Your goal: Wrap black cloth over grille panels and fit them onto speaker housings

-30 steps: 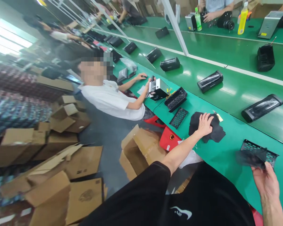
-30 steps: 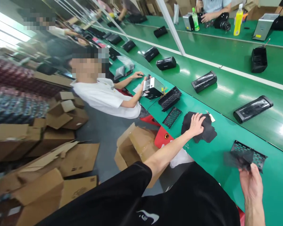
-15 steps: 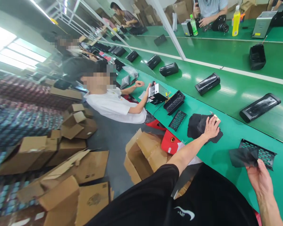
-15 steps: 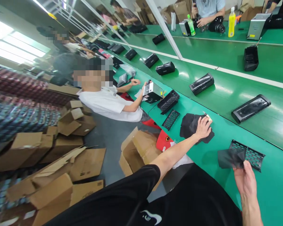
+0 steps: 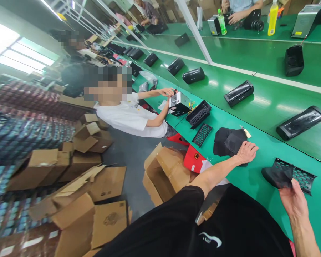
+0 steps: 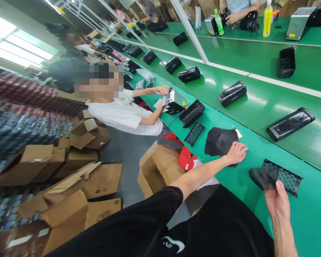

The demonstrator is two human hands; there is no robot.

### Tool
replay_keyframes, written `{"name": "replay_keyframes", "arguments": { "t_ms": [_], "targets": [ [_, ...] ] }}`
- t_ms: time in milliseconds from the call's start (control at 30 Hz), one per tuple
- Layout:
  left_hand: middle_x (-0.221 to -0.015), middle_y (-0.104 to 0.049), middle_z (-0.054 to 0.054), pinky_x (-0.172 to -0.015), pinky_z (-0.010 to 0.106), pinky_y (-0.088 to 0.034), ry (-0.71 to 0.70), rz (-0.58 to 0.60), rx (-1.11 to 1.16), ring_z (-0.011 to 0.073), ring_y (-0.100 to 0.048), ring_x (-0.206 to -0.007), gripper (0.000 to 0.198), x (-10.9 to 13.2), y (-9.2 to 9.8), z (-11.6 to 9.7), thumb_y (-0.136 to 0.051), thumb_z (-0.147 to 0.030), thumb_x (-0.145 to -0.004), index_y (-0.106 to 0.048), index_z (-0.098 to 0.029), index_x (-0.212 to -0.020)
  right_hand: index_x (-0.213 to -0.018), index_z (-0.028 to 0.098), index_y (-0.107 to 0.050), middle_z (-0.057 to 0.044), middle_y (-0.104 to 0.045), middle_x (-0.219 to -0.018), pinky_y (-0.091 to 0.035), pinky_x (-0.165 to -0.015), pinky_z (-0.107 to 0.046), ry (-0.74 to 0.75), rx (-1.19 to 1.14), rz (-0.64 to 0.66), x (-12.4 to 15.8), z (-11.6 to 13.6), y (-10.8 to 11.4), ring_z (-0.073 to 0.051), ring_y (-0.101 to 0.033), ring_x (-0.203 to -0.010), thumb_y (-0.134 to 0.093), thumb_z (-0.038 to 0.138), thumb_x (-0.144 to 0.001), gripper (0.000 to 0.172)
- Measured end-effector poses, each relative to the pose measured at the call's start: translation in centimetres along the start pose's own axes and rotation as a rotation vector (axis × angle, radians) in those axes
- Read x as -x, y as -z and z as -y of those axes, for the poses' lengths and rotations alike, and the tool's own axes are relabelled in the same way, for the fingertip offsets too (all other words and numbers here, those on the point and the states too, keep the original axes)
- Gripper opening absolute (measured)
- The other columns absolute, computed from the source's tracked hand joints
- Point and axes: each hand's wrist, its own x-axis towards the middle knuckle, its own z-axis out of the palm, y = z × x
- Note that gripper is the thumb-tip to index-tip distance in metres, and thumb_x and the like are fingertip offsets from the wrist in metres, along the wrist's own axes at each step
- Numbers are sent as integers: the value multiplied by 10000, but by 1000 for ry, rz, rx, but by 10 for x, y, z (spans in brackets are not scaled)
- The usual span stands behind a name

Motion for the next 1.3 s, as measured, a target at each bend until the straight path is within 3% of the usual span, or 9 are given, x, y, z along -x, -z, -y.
{"name": "replay_keyframes", "arguments": {
  "t_ms": [167,267,367,467,633,733,900,1067,1300],
  "targets": [
    [-1271,-690,173,-1055,497,-420,135,-12,141,294,-608,-1194,356,-5,12,-16,-514,-329,-1028,-678,-138,-1281,-913,289,-782,-42,-804,-1138,-399,-1215,-625,7,-16,7,3,6,-5,-302,-706,-1217,-810,393,-837,132],
    [-1300,-683,167,-1064,469,-467,316,-58,555,279,-611,-1224,394,-6,28,-38,-549,-437,-1031,-662,-163,-1291,-987,294,-791,-58,-794,-1178,-389,-1222,-617,28,-21,23,8,11,-9,-314,-672,-1281,-802,425,-845,194],
    [-1140,-730,103,-913,377,-546,450,260,1253,200,-684,-1009,510,-6,39,-69,-603,-601,-992,-639,-194,-1297,-966,302,-780,-32,-788,-1187,-373,-1247,-549,34,-29,35,13,14,-10,-280,-656,-1291,-804,429,-838,182],
    [-949,-724,40,-821,321,-530,492,475,1586,155,-657,-841,585,-5,45,-94,-857,-607,-778,-694,-169,-1128,-952,314,-762,-2,-787,-1133,-395,-1230,-509,26,-3,52,17,19,-6,-252,-685,-1205,-805,422,-820,176],
    [-813,-696,-10,-764,261,-452,217,501,1265,129,-587,-750,289,-17,69,-103,-849,-405,-821,-777,-165,-964,-1077,335,-726,-60,-783,-1086,-555,-998,-563,-74,69,120,15,40,18,-303,-732,-1028,-704,771,-787,524],
    [-844,-727,-19,-777,233,-441,-4,565,986,131,-618,-784,173,-30,78,-103,-783,-315,-889,-799,-200,-1016,-1274,322,-648,-85,-778,-1078,-594,-825,-493,-116,421,106,6,49,32,-328,-739,-973,-805,782,-657,785],
    [-1041,-793,32,-867,262,-477,-75,527,638,186,-697,-970,233,-50,63,-115,-659,-328,-987,-765,-204,-1153,-1038,218,-679,-70,-745,-815,-525,-666,-384,60,1107,-135,-24,56,49,-270,-668,-709,-645,639,-718,530],
    [-1228,-761,64,-861,317,-507,-72,496,356,240,-711,-1110,265,-63,35,-125,-557,-328,-1033,-721,-243,-1224,-977,244,-712,-89,-725,-823,-499,-787,-442,132,1306,-295,-51,71,54,-286,-632,-726,-578,523,-745,387],
    [-1116,-713,127,-804,368,-511,-41,424,224,275,-707,-994,208,-57,19,-127,-559,-319,-1033,-682,-210,-1162,-1501,140,-562,-286,-557,-1376,-414,-1042,-703,404,1465,-390,-49,56,45,-526,-500,-1266,-710,803,-662,1080]
  ]
}}
